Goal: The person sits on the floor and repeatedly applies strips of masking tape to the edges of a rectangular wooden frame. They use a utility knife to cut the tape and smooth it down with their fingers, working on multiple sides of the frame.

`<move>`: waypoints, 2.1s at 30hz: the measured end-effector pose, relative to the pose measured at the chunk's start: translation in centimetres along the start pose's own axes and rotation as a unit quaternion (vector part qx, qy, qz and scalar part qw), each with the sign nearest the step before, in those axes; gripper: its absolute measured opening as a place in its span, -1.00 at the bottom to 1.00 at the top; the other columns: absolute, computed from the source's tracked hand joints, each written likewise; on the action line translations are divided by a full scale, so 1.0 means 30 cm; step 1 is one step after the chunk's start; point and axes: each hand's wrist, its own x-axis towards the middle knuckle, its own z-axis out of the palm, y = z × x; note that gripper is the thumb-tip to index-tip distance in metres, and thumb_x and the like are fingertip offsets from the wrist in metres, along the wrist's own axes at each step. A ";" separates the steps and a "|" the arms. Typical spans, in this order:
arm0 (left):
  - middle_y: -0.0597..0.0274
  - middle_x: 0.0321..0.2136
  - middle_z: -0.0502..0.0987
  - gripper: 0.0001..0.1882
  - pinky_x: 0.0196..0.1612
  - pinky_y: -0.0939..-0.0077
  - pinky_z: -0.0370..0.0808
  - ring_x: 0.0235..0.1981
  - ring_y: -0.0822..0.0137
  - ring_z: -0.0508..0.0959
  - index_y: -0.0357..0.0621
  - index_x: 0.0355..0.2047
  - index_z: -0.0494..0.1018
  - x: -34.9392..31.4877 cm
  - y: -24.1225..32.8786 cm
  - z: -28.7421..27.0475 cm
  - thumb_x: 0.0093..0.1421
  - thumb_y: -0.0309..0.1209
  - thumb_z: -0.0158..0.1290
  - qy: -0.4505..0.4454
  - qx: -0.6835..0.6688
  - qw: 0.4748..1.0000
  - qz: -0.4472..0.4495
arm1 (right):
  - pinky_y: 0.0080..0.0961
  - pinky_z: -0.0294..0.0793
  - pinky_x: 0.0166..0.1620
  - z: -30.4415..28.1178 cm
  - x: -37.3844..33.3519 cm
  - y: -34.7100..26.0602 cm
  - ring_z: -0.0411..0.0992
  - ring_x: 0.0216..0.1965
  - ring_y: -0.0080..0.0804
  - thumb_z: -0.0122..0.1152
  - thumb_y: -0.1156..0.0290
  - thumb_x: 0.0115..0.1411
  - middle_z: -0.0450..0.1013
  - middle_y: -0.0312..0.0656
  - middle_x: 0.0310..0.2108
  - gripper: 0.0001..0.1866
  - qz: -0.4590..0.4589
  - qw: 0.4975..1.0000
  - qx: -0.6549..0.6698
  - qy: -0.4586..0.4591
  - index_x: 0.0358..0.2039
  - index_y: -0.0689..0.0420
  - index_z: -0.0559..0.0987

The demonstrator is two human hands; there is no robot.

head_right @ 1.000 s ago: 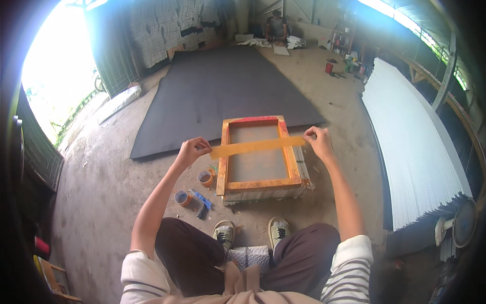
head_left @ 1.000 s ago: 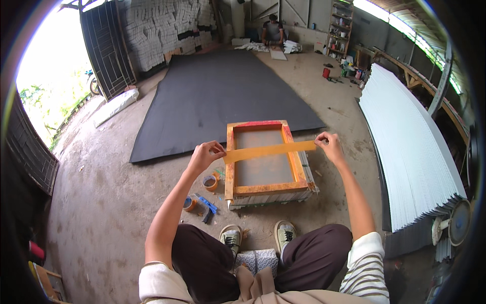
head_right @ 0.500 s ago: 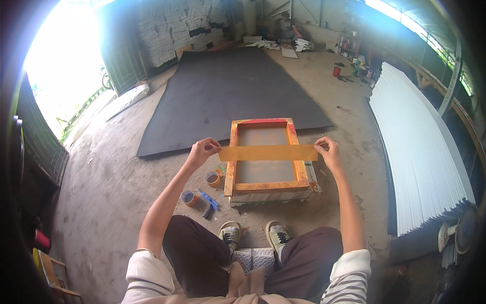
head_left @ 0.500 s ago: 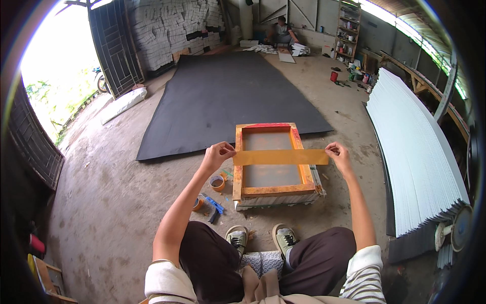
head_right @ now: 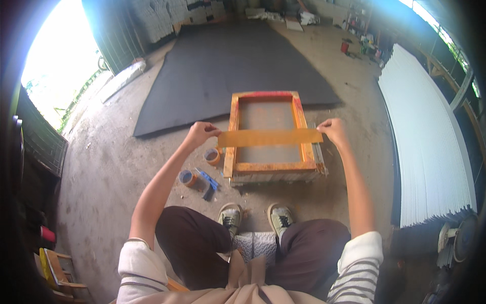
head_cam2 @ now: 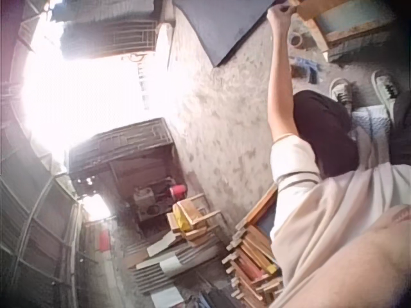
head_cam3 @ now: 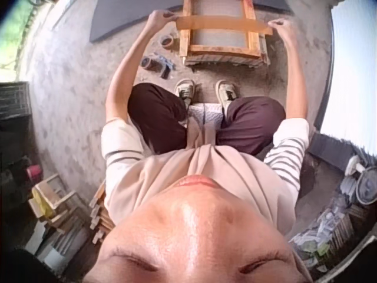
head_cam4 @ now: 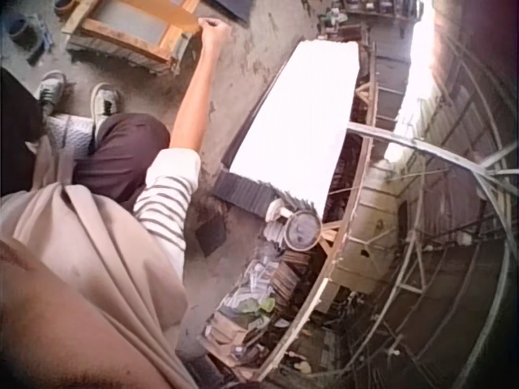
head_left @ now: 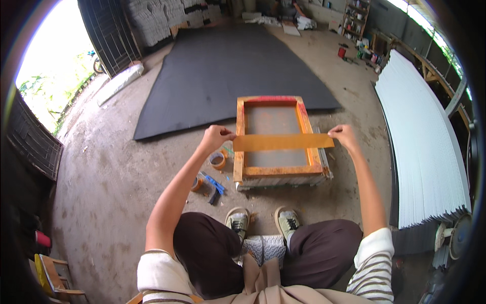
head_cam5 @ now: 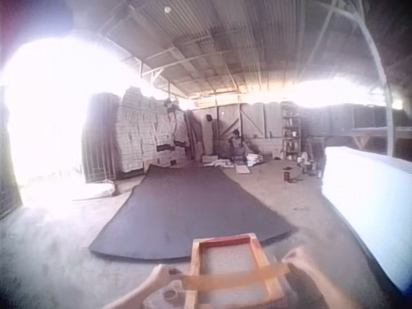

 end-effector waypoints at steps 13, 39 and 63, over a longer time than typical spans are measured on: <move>0.12 -0.50 0.60 -0.82 -0.37 0.29 0.48 -0.44 0.16 0.59 -0.13 -0.44 0.60 0.165 -0.221 0.274 -0.03 -0.31 0.20 -0.165 0.220 0.959 -0.070 | 0.08 0.15 0.01 0.267 0.167 0.129 0.52 -0.32 -0.29 0.30 0.44 -0.19 0.56 -0.22 -0.54 -0.96 0.144 0.905 -0.326 -0.234 -0.64 0.09 0.63; 0.25 -0.50 0.43 -0.90 -0.14 0.38 0.20 -0.21 0.28 0.32 -0.12 -0.57 0.59 0.252 -0.252 0.395 -0.16 -0.42 0.17 -0.287 0.342 0.885 0.131 | -0.08 0.02 -0.02 0.391 0.129 0.217 0.19 -0.15 -0.27 0.32 0.53 -0.21 0.37 -0.18 -0.53 -0.93 -0.121 0.821 -0.391 -0.399 -0.69 0.22 0.59; 0.34 -0.72 0.47 -0.92 -0.15 0.30 0.14 -0.31 0.28 0.39 -0.03 -0.70 0.58 0.290 -0.252 0.434 -0.26 -0.36 0.23 -0.367 0.417 0.809 0.194 | -0.07 0.04 0.01 0.413 0.093 0.239 0.25 -0.13 -0.24 0.33 0.52 -0.27 0.45 -0.15 -0.56 -0.96 -0.168 0.812 -0.396 -0.395 -0.72 0.16 0.61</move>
